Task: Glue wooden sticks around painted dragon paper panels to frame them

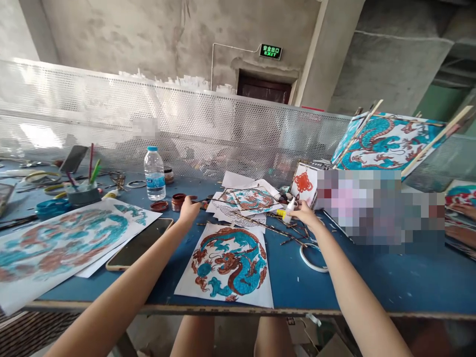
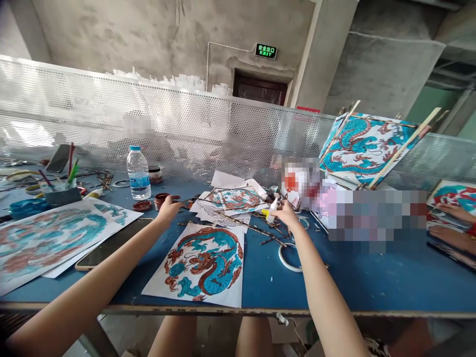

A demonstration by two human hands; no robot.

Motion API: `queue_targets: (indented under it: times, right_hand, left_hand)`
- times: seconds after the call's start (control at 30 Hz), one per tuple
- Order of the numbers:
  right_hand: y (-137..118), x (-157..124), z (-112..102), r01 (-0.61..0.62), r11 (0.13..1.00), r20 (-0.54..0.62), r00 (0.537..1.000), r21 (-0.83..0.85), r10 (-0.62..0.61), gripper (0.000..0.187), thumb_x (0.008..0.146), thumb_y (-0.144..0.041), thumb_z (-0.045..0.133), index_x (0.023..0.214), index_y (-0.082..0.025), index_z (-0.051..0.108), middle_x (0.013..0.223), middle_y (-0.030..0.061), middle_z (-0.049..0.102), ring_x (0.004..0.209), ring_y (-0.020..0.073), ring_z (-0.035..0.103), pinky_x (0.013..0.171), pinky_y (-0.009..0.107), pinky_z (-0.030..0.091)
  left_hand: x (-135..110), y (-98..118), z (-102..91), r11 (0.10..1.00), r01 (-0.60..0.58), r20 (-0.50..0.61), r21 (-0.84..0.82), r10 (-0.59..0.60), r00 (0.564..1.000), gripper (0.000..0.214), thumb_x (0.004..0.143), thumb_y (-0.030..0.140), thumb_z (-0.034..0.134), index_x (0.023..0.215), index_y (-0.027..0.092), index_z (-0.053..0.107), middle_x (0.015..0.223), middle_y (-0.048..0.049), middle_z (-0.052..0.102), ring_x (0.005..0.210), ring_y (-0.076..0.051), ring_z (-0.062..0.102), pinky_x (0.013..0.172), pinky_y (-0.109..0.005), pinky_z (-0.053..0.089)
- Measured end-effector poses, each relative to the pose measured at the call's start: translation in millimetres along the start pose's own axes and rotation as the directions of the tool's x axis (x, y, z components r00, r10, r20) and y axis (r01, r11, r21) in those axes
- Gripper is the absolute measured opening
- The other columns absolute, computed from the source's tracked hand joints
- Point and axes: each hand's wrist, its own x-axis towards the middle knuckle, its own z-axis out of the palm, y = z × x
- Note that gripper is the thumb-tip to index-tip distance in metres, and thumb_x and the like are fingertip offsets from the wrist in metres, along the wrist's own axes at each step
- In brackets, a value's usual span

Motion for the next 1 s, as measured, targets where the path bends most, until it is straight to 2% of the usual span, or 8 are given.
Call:
queue_targets:
  times: [0.17, 0.33, 0.47, 0.57, 0.67, 0.73, 0.83, 1.0]
  right_hand:
    - [2.4, -5.0, 14.5, 0.15, 0.988, 0.126, 0.982, -0.046, -0.143, 0.058, 0.049, -0.02, 0.074, 0.096, -0.023, 0.04, 0.094, 0.0015, 0.06, 0.08, 0.0185, 0.063, 0.074, 0.034, 0.051]
    - [16.1, -0.7, 25.8, 0.209, 0.964, 0.185, 0.966, -0.163, -0.178, 0.061, 0.049, -0.022, 0.075, 0.097, -0.022, 0.038, 0.092, 0.0007, 0.059, 0.076, 0.0167, 0.063, 0.073, 0.033, 0.05]
    - [12.5, -0.2, 17.5, 0.179, 0.976, 0.211, 0.966, -0.122, -0.151, 0.068, 0.046, -0.023, 0.078, 0.1, -0.022, 0.036, 0.083, -0.0006, 0.059, 0.075, 0.0178, 0.062, 0.069, 0.032, 0.05]
    - [-5.2, -8.0, 2.0, 0.169, 0.96, 0.146, 0.98, -0.225, -0.138, 0.07, 0.041, -0.027, 0.081, 0.097, -0.021, 0.04, 0.084, 0.0008, 0.059, 0.073, 0.0173, 0.06, 0.063, 0.028, 0.047]
    - [-28.2, -22.8, -7.4, 0.237, 0.862, 0.075, 0.971, -0.449, -0.228, 0.047, 0.048, -0.04, 0.078, 0.08, -0.019, 0.051, 0.072, -0.0008, 0.057, 0.065, 0.0158, 0.055, 0.055, 0.025, 0.04]
    - [-39.8, -34.5, -2.6, 0.315, 0.815, 0.201, 0.948, -0.487, -0.246, 0.031, 0.062, -0.047, 0.068, 0.067, -0.018, 0.056, 0.059, -0.0016, 0.055, 0.056, 0.0142, 0.051, 0.05, 0.024, 0.034]
    - [-45.9, -50.5, 20.7, 0.392, 0.749, 0.378, 0.903, -0.533, -0.203, 0.021, 0.07, -0.039, 0.062, 0.066, -0.019, 0.062, 0.053, -0.0007, 0.055, 0.05, 0.0139, 0.049, 0.048, 0.024, 0.03]
    - [-40.1, -66.3, 60.6, 0.36, 0.49, 0.328, 0.932, -0.794, -0.154, 0.005, 0.071, -0.024, 0.064, 0.066, -0.02, 0.064, 0.068, 0.0061, 0.063, 0.063, 0.0192, 0.056, 0.054, 0.027, 0.032]
  left_hand:
    - [1.7, -2.7, 0.4, 1.0, -0.02, -0.009, -0.013, 0.02, 1.0, 0.035, 0.064, 0.016, 0.062, 0.097, 0.018, 0.051, 0.09, -0.0081, 0.063, 0.091, -0.025, 0.06, 0.08, -0.038, 0.048]
    - [2.3, -3.7, 1.5, 1.0, 0.005, 0.021, -0.011, -0.005, 1.0, 0.036, 0.063, 0.015, 0.063, 0.096, 0.018, 0.05, 0.089, -0.0087, 0.063, 0.091, -0.026, 0.06, 0.078, -0.039, 0.049]
    - [2.5, -2.7, 2.1, 1.0, 0.028, 0.051, 0.004, -0.028, 0.998, 0.034, 0.064, 0.014, 0.062, 0.094, 0.018, 0.048, 0.088, -0.0097, 0.062, 0.094, -0.028, 0.06, 0.076, -0.04, 0.049]
    - [0.4, -0.3, 2.3, 1.0, 0.018, 0.054, 0.014, -0.019, 0.998, 0.031, 0.065, 0.014, 0.061, 0.092, 0.018, 0.048, 0.088, -0.0097, 0.061, 0.096, -0.029, 0.059, 0.076, -0.039, 0.049]
    - [-3.1, 2.6, 3.5, 1.0, 0.008, 0.056, 0.007, -0.008, 0.998, 0.031, 0.064, 0.013, 0.061, 0.092, 0.018, 0.048, 0.086, -0.009, 0.061, 0.096, -0.028, 0.058, 0.074, -0.038, 0.049]
    - [-5.3, 4.1, 5.1, 1.0, 0.013, 0.06, 0.007, -0.013, 0.998, 0.032, 0.063, 0.013, 0.061, 0.092, 0.017, 0.048, 0.085, -0.0086, 0.061, 0.095, -0.028, 0.059, 0.072, -0.037, 0.049]
    - [-7.6, 5.2, 7.5, 1.0, 0.02, 0.082, 0.017, -0.022, 0.996, 0.031, 0.063, 0.013, 0.061, 0.092, 0.017, 0.049, 0.085, -0.008, 0.062, 0.09, -0.026, 0.06, 0.07, -0.036, 0.049]
    - [-9.0, 5.5, 7.8, 1.0, 0.002, 0.088, 0.025, -0.004, 0.996, 0.028, 0.062, 0.012, 0.058, 0.09, 0.015, 0.053, 0.086, -0.0088, 0.063, 0.087, -0.025, 0.06, 0.065, -0.033, 0.048]
